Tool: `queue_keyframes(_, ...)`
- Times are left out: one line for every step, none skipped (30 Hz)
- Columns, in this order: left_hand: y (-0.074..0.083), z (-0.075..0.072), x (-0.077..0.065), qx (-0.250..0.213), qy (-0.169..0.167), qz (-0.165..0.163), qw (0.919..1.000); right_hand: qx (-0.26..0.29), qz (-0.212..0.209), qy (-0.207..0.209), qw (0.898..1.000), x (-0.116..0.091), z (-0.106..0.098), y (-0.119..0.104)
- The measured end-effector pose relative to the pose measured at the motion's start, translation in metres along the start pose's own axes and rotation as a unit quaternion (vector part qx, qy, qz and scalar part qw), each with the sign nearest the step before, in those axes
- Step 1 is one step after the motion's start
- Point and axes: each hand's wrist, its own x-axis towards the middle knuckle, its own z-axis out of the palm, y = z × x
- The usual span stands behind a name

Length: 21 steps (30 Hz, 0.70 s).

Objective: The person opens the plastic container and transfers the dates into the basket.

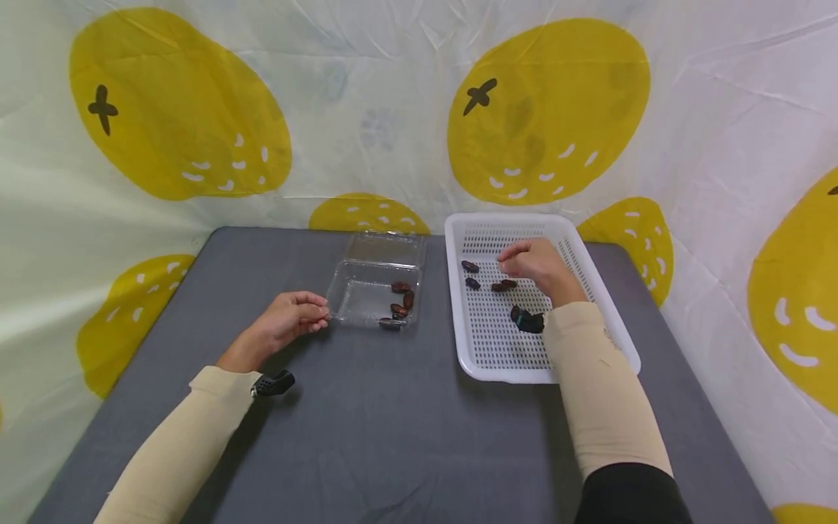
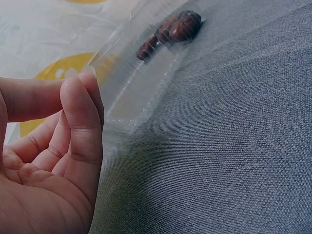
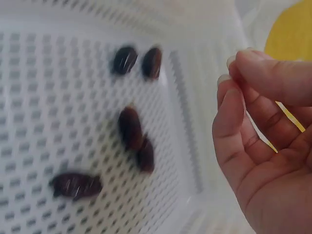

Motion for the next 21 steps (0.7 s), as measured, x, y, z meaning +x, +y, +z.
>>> queue_keyframes(0.0,0.0,0.0,-0.001,-0.001,-0.001,1.0,0.014,-0.006,-0.004,1.0,0.0,0.002,-0.006)
queue_keyframes(0.001,0.0,0.0,-0.001,-0.001,-0.002,1.0,0.026,-0.013,-0.01,1.0,0.0,0.004,-0.013)
queue_keyframes(0.001,0.0,0.0,-0.001,-0.002,-0.002,1.0,0.04,-0.022,-0.017,0.999,-0.001,0.007,-0.019)
queue_keyframes(0.001,-0.001,0.0,-0.001,-0.003,-0.002,1.0,0.053,-0.03,-0.027,0.998,-0.001,0.01,-0.025)
queue_keyframes(0.001,0.0,0.0,-0.001,-0.003,-0.002,1.0,0.063,-0.038,-0.035,0.997,0.0,0.013,-0.031)
queue_keyframes(0.001,0.0,0.0,-0.002,-0.003,-0.001,1.0,0.072,-0.048,-0.047,0.995,-0.001,0.017,-0.037)
queue_keyframes(0.0,-0.001,0.0,-0.002,-0.002,0.001,1.0,0.079,-0.056,-0.058,0.994,-0.001,0.021,-0.043)
queue_keyframes(0.001,-0.001,0.0,-0.001,0.0,0.002,1.0,0.08,-0.063,-0.066,0.993,-0.001,0.025,-0.049)
queue_keyframes(0.001,-0.001,0.0,-0.002,0.001,0.003,1.0,0.085,-0.068,-0.073,0.991,-0.001,0.029,-0.054)
queue_keyframes(0.001,0.0,0.0,-0.001,0.003,0.004,1.0,0.084,-0.072,-0.079,0.991,-0.001,0.033,-0.06)
queue_keyframes(0.001,0.0,0.0,-0.002,0.004,0.004,1.0,0.08,-0.078,-0.083,0.99,-0.001,0.037,-0.065)
queue_keyframes(0.001,0.0,0.0,-0.002,0.004,0.006,1.0,0.076,-0.085,-0.087,0.99,-0.001,0.042,-0.07)
queue_keyframes(0.0,0.001,0.0,-0.003,0.004,0.006,1.0,0.067,-0.092,-0.091,0.989,-0.001,0.046,-0.074)
queue_keyframes(0.001,0.001,0.0,-0.004,0.005,0.006,1.0,0.058,-0.098,-0.096,0.989,-0.001,0.051,-0.078)
queue_keyframes(0.0,0.001,0.0,-0.005,0.005,0.007,1.0,0.05,-0.104,-0.101,0.988,0.0,0.056,-0.082)
queue_keyframes(0.0,0.002,0.001,-0.005,0.005,0.006,1.0,0.034,-0.109,-0.105,0.988,-0.001,0.061,-0.085)
queue_keyframes(-0.001,0.002,0.001,-0.006,0.005,0.005,1.0,0.022,-0.116,-0.111,0.987,0.0,0.066,-0.087)
queue_keyframes(-0.001,0.003,0.001,-0.006,0.006,0.004,1.0,0.014,-0.12,-0.118,0.986,0.0,0.072,-0.09)
queue_keyframes(-0.001,0.003,0.001,-0.006,0.008,0.004,0.9999,0.002,-0.123,-0.126,0.984,0.0,0.077,-0.093)
queue_keyframes(-0.001,0.003,0.001,-0.006,0.009,0.003,0.9999,-0.005,-0.125,-0.134,0.983,0.0,0.083,-0.096)
queue_keyframes(-0.001,0.003,0.002,-0.005,0.01,0.001,0.9999,-0.012,-0.127,-0.143,0.981,0.001,0.088,-0.098)
